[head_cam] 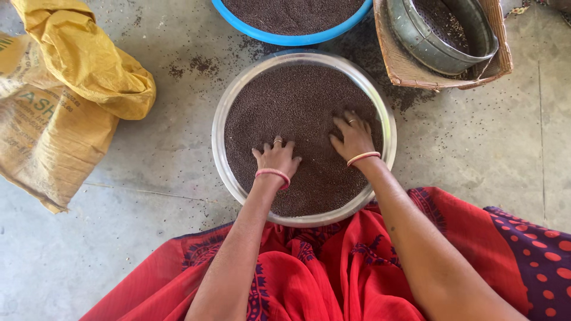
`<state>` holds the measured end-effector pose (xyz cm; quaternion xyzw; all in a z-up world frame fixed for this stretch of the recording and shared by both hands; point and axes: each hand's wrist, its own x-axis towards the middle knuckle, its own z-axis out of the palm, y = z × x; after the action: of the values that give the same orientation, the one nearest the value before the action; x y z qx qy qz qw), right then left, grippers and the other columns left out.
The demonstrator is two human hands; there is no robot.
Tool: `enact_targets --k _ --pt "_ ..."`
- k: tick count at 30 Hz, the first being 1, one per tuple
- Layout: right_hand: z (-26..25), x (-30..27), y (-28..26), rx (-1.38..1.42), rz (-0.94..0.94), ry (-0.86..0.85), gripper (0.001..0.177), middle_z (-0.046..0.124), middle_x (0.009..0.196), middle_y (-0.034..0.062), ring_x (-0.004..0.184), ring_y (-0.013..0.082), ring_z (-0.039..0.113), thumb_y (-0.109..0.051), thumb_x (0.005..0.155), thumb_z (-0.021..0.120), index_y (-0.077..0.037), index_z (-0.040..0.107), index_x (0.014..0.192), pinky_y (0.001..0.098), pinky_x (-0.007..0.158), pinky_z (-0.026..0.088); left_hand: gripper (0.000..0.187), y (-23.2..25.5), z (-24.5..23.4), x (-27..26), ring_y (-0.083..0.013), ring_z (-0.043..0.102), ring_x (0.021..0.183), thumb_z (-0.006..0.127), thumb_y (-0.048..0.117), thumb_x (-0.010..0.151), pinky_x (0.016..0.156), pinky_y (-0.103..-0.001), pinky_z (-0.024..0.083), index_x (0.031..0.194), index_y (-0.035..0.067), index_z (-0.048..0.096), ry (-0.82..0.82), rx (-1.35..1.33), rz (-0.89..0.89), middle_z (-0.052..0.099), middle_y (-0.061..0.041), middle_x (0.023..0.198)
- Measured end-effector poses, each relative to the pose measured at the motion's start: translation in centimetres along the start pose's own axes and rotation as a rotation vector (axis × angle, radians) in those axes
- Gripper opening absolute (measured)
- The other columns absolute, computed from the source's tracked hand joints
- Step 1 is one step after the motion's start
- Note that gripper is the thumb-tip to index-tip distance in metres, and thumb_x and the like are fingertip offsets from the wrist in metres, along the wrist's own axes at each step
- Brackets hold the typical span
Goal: The person sits on the floor and uses both hands to sift through small dark seeds in a metal bowl, picking out debris and transferring it to a nearby basket. They then move to a blue basin and continue sifting the seeds by hand.
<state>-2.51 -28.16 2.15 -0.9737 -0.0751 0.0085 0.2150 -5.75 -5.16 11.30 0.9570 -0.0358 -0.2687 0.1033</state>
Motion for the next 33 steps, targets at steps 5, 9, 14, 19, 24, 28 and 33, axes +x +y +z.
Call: enact_targets --k 5,9,14,19,24,28,33 --pt "-3.6 2.9 -1.3 0.084 0.180 -0.290 0.042 0.056 0.145 0.0116 0.131 0.0326 0.054 -0.027 0.087 0.075 -0.021 0.067 0.128 0.0462 0.114 0.040 0.043 0.3 -4.1 1.0 -0.0304 0.069 0.118 0.049 0.045 0.104 0.117 -0.055 0.042 0.136 0.021 0.064 -0.033 -0.198 -0.031 0.071 -0.012 0.131" --pt "-6.3 3.4 -1.0 0.250 0.254 -0.108 0.031 0.072 0.132 0.0091 0.121 0.0271 0.068 -0.027 0.094 0.070 -0.024 0.072 0.125 0.0408 0.110 0.052 0.044 -2.3 -4.6 1.9 -0.0286 0.063 0.126 0.053 0.041 0.099 0.114 -0.046 0.044 0.136 0.019 0.062 0.291 -0.463 -0.011 0.063 -0.009 0.140" --pt "-6.1 2.3 2.1 0.065 0.327 0.154 0.056 0.054 0.147 0.0164 0.134 0.0392 0.054 -0.030 0.090 0.076 -0.020 0.059 0.142 0.0523 0.113 0.040 0.056 -7.7 -2.6 3.6 -0.0328 0.039 0.146 0.052 0.046 0.100 0.122 -0.048 0.031 0.148 0.017 0.050 0.516 -0.476 -0.137 0.041 -0.016 0.159" --pt "-4.5 0.9 4.8 0.075 0.389 0.057 0.090 0.031 0.157 0.0322 0.140 0.0519 0.039 -0.052 0.088 0.071 -0.022 0.026 0.160 0.0560 0.113 0.038 0.078 -10.2 0.4 5.2 -0.0324 0.008 0.156 0.037 0.061 0.102 0.125 -0.052 0.009 0.160 0.012 0.023 0.563 -0.172 -0.180 0.014 -0.018 0.169" --pt "-4.2 1.0 5.6 0.066 0.369 0.046 0.093 0.030 0.155 0.0387 0.141 0.0541 0.036 -0.063 0.089 0.064 -0.024 0.022 0.162 0.0570 0.112 0.039 0.081 -10.2 1.8 7.6 -0.0275 0.001 0.157 0.029 0.063 0.103 0.127 -0.048 -0.001 0.162 0.009 0.017 0.601 -0.071 -0.113 0.007 -0.015 0.170" --pt "-4.5 1.2 5.2 0.033 0.345 0.057 0.089 0.033 0.154 0.0376 0.141 0.0550 0.035 -0.065 0.091 0.060 -0.025 0.021 0.161 0.0581 0.110 0.039 0.080 -8.1 0.5 10.8 -0.0235 -0.001 0.157 0.027 0.061 0.103 0.127 -0.046 -0.002 0.163 0.011 0.014 0.555 -0.076 -0.020 0.006 -0.011 0.171" --pt "-4.9 1.3 4.5 0.021 0.396 0.044 0.087 0.039 0.154 0.0321 0.140 0.0522 0.041 -0.068 0.092 0.057 -0.027 0.022 0.161 0.0577 0.111 0.041 0.072 -2.7 -0.8 13.4 -0.0225 0.001 0.157 0.028 0.056 0.105 0.127 -0.048 0.003 0.161 0.012 0.018 0.387 -0.082 0.184 0.005 -0.010 0.171"
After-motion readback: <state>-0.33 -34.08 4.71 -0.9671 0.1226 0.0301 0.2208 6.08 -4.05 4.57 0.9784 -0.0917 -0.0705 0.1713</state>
